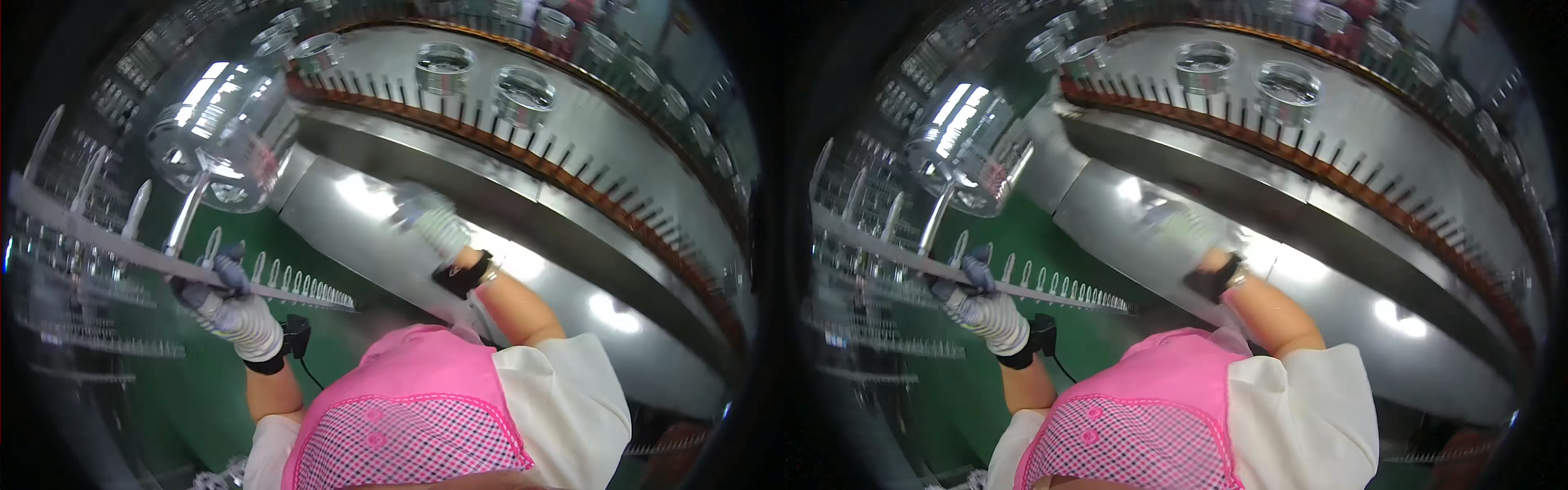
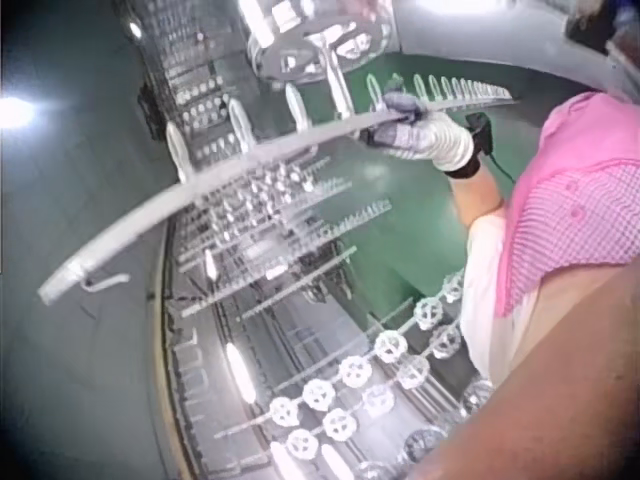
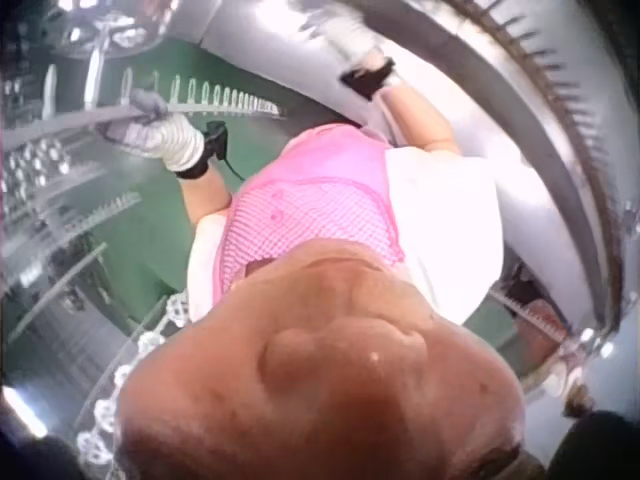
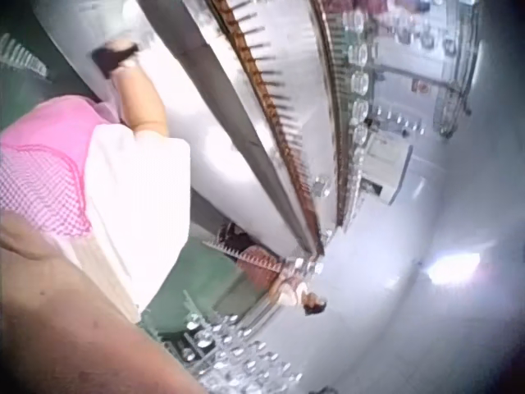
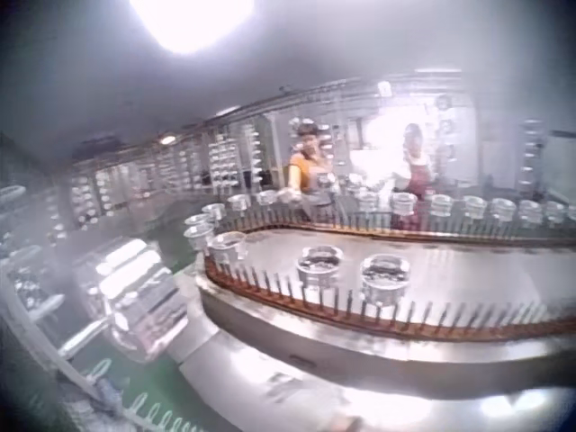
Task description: Loading metallic wheel rims or hubcaps onto a rotating industrial conveyor system.
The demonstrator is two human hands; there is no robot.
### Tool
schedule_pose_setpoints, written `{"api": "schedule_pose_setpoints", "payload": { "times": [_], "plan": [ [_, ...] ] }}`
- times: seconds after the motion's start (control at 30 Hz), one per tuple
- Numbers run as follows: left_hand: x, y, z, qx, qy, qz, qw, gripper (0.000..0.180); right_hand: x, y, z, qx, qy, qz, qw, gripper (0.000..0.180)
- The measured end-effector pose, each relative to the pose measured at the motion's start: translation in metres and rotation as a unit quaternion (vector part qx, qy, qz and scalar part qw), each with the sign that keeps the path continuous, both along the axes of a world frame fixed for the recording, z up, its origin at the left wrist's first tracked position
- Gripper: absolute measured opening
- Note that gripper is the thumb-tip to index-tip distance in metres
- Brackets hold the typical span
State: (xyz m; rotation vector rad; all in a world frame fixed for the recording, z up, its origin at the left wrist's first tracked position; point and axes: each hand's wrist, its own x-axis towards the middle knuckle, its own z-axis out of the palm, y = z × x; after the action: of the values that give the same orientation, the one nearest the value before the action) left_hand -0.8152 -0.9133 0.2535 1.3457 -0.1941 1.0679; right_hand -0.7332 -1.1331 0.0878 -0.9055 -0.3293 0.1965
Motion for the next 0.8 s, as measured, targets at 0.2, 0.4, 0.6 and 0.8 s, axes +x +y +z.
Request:
{"api": "schedule_pose_setpoints", "payload": {
  "times": [0.2,0.4,0.6,0.8],
  "plan": [
    [-0.022,-0.03,0.013,0.144,0.008,-0.096,0.985,0.045,-0.124,0.042,0.232,0.131,0.063,0.095,0.985,0.028],
    [-0.052,-0.108,0.021,-0.048,0.026,-0.458,0.887,0.058,-0.144,-0.002,0.239,0.291,0.107,0.153,0.938,0.027],
    [-0.072,-0.148,0.001,0.077,0.031,-0.064,0.995,0.038,-0.111,-0.169,0.099,0.166,-0.107,-0.295,0.935,0.013],
    [-0.104,-0.085,0.032,0.026,0.062,0.145,0.987,0.045,-0.079,-0.354,-0.091,0.055,0.353,-0.408,0.84,0.04]
  ]
}}
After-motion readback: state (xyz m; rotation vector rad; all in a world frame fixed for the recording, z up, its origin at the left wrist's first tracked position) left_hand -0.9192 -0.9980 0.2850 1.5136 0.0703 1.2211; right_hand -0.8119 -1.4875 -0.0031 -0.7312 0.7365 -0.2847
